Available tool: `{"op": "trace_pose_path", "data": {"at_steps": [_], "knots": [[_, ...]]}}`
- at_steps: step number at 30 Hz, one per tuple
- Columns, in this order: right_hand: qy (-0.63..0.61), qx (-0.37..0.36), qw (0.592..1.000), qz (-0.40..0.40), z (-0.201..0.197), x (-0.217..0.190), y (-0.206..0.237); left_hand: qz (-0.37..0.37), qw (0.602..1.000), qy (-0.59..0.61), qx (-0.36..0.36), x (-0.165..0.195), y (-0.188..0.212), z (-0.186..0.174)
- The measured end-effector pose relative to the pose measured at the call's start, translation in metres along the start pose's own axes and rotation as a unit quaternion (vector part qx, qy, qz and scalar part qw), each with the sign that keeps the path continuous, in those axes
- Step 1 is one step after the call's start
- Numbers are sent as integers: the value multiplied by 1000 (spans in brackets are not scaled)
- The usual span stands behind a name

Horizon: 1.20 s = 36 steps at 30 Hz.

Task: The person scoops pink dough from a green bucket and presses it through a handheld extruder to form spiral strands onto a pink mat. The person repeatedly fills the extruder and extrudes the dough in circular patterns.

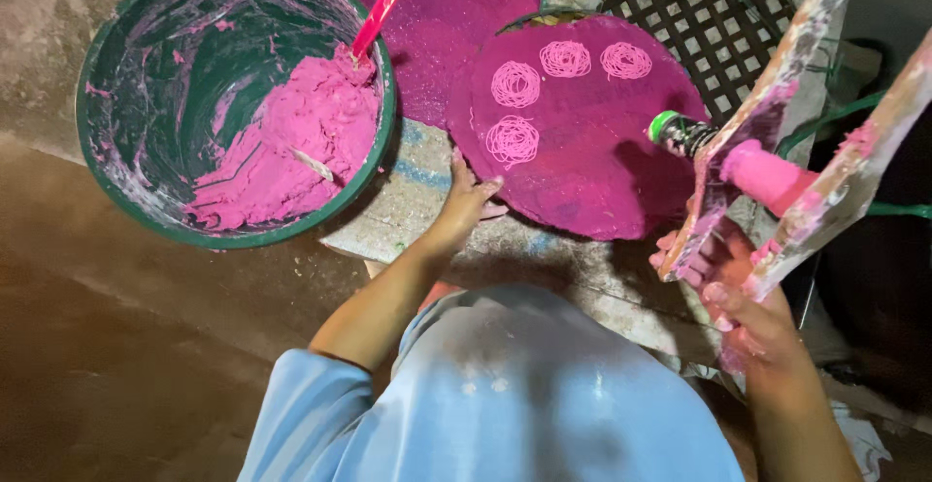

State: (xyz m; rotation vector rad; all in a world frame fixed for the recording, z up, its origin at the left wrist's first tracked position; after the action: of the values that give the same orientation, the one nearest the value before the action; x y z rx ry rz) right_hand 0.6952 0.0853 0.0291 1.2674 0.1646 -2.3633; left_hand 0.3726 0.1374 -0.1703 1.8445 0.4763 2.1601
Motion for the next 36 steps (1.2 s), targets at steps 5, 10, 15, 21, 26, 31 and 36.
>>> {"op": "trace_pose_path", "data": {"at_steps": [5, 10, 15, 21, 26, 31, 36], "knots": [[-26, 14, 1000, -3, -2, 7, 2, -21, 998, 42, 42, 0, 11, 13], [-19, 11, 1000, -2, -6, 10, 0, 1, 998, 53, 35, -27, 5, 14], [18, 15, 1000, -10, -7, 11, 2, 128, 989, 70, 0, -41, 8, -1], [71, 32, 995, 59, -5, 22, 0, -22, 997, -39, -59, -33, -1, -33], [48, -54, 981, 180, 11, 29, -17, 260, 798, -495, 225, 85, 40, -37], [-68, -177, 923, 336, 19, 55, -19, 198, 845, 389, -310, 166, 49, 22], [43, 23, 871, 489, -47, 61, -13, 279, 783, 375, -410, 203, 64, 45]]}}
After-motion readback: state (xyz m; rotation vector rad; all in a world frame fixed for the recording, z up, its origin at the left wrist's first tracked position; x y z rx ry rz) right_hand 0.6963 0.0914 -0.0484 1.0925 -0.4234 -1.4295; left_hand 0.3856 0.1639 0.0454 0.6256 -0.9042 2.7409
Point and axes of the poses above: each hand's wrist, its own y-axis away from the middle knuckle, its own z-axis out of the palm, x = y × z, the point moved 7 cm from there along -y, towards the middle knuckle, and after that the axes turned 15 degrees about -y, right-handed, at the moved point
